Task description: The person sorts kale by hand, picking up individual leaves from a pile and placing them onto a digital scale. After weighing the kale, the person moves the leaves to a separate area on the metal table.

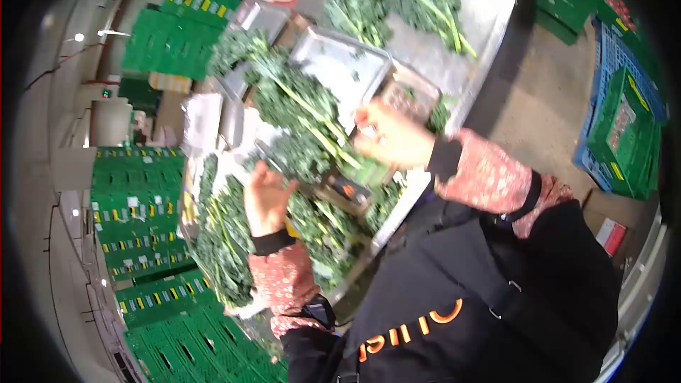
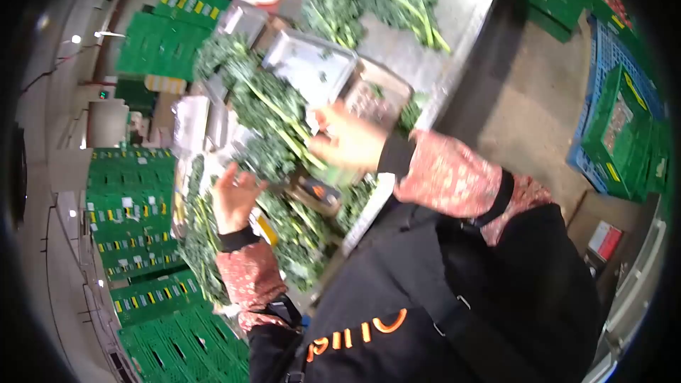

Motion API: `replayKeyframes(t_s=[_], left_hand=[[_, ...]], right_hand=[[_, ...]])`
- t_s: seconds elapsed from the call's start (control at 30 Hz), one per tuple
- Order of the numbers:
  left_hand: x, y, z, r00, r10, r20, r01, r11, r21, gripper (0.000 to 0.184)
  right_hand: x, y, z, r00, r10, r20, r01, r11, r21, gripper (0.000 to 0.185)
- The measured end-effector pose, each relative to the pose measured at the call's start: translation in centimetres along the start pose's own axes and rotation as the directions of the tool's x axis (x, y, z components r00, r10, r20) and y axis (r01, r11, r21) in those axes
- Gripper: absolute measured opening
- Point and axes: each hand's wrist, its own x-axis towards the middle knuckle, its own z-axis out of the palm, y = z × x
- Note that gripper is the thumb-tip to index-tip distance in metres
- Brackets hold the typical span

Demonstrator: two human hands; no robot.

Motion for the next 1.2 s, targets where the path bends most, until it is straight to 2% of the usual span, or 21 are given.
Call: replayKeyframes(t_s=[0.03,0.07,0.1,0.17,0.2,0.3,0.37,0.4,0.43,0.5,0.53,0.63,0.77,0.8,0.83,0.9,0.93,0.97,1.1,1.17,1.2], left_hand=[[0.6,-0.3,0.9,0.996,0.010,-0.094,-0.009,1.000,0.012,0.004],[1.1,-0.5,1.2,0.995,0.028,-0.097,-0.023,0.998,0.056,0.007],[3.1,-0.6,0.2,0.999,-0.021,-0.049,0.026,0.993,0.111,0.012],[2.9,-0.6,3.4,0.989,-0.081,-0.125,0.092,0.992,0.091,0.019],[2.2,-0.7,5.5,0.984,-0.026,-0.174,0.047,0.992,0.118,0.021],[7.6,-2.0,1.4,0.982,-0.031,-0.184,0.059,0.987,0.150,0.022],[8.4,-2.0,1.8,0.994,-0.042,-0.100,0.057,0.987,0.148,0.023],[8.7,-1.7,2.2,0.988,0.023,-0.155,0.033,0.935,0.353,0.023],[9.0,-2.0,2.8,0.961,-0.031,-0.275,0.069,0.989,0.132,0.021],[8.7,-2.1,4.0,0.975,0.095,-0.200,-0.020,0.939,0.344,0.018],[8.7,-1.9,5.1,0.958,0.001,-0.286,0.031,0.994,0.106,0.016],[8.6,-1.7,6.4,0.973,0.013,-0.228,0.013,0.994,0.109,0.015],[8.8,-1.9,7.8,0.980,-0.075,-0.183,0.067,0.997,-0.047,0.020],[8.3,-2.1,8.1,0.992,0.004,-0.123,-0.007,1.000,-0.026,0.022],[8.2,-2.7,7.1,0.987,0.157,-0.025,-0.148,0.966,0.211,0.010],[7.7,-2.3,8.7,0.995,0.101,-0.018,-0.103,0.992,-0.079,0.019],[6.6,-2.1,10.1,0.991,0.133,0.001,-0.131,0.979,-0.153,0.033],[6.0,-2.0,11.0,0.983,0.182,0.021,-0.176,0.972,-0.158,0.044],[4.7,-2.4,13.0,0.940,0.328,0.098,-0.307,0.935,-0.178,0.051],[4.1,-2.3,14.1,0.921,0.373,0.108,-0.352,0.919,-0.176,0.053],[3.8,-2.2,14.6,0.906,0.406,0.117,-0.385,0.907,-0.168,0.054]], right_hand=[[0.3,-0.2,1.1,0.991,-0.101,0.084,0.124,0.930,-0.346,0.059],[0.1,-1.8,2.5,0.982,-0.177,0.067,0.189,0.933,-0.305,0.063],[0.2,-1.3,4.4,0.980,-0.195,0.030,0.192,0.908,-0.373,0.071],[1.5,-1.4,6.3,0.984,-0.177,0.003,0.154,0.850,-0.504,0.076],[2.5,-1.0,7.1,0.993,-0.114,-0.036,0.080,0.863,-0.499,0.078],[6.3,0.2,7.9,0.991,0.002,-0.131,-0.078,0.811,-0.580,0.083],[8.7,0.4,7.9,0.985,0.076,-0.157,-0.154,0.802,-0.577,0.094],[9.5,0.5,7.8,0.979,0.151,-0.136,-0.202,0.801,-0.563,0.097],[10.3,0.7,7.7,0.968,0.226,-0.113,-0.250,0.796,-0.551,0.100],[10.8,1.3,8.2,0.976,0.182,-0.117,-0.215,0.767,-0.605,0.103],[10.9,1.5,8.4,0.978,0.182,-0.097,-0.203,0.765,-0.611,0.104],[11.4,1.6,8.7,0.975,0.221,-0.026,-0.195,0.791,-0.580,0.105],[12.4,3.1,8.2,0.963,0.254,0.088,-0.201,0.897,-0.394,0.106],[12.4,2.8,7.8,0.959,0.263,0.102,-0.211,0.908,-0.361,0.106],[12.4,2.5,7.3,0.955,0.273,0.114,-0.222,0.917,-0.331,0.106],[12.4,2.1,6.5,0.957,0.251,0.147,-0.196,0.930,-0.310,0.106],[12.3,1.7,6.1,0.956,0.248,0.158,-0.193,0.935,-0.299,0.103],[12.3,1.3,5.9,0.954,0.245,0.172,-0.189,0.938,-0.289,0.101],[13.3,-0.9,4.2,0.944,0.232,0.234,-0.149,0.934,-0.324,0.095],[13.7,-1.1,4.0,0.956,0.156,0.249,-0.057,0.930,-0.363,0.090],[13.6,-0.9,4.1,0.979,0.024,0.202,0.052,0.931,-0.363,0.088]])
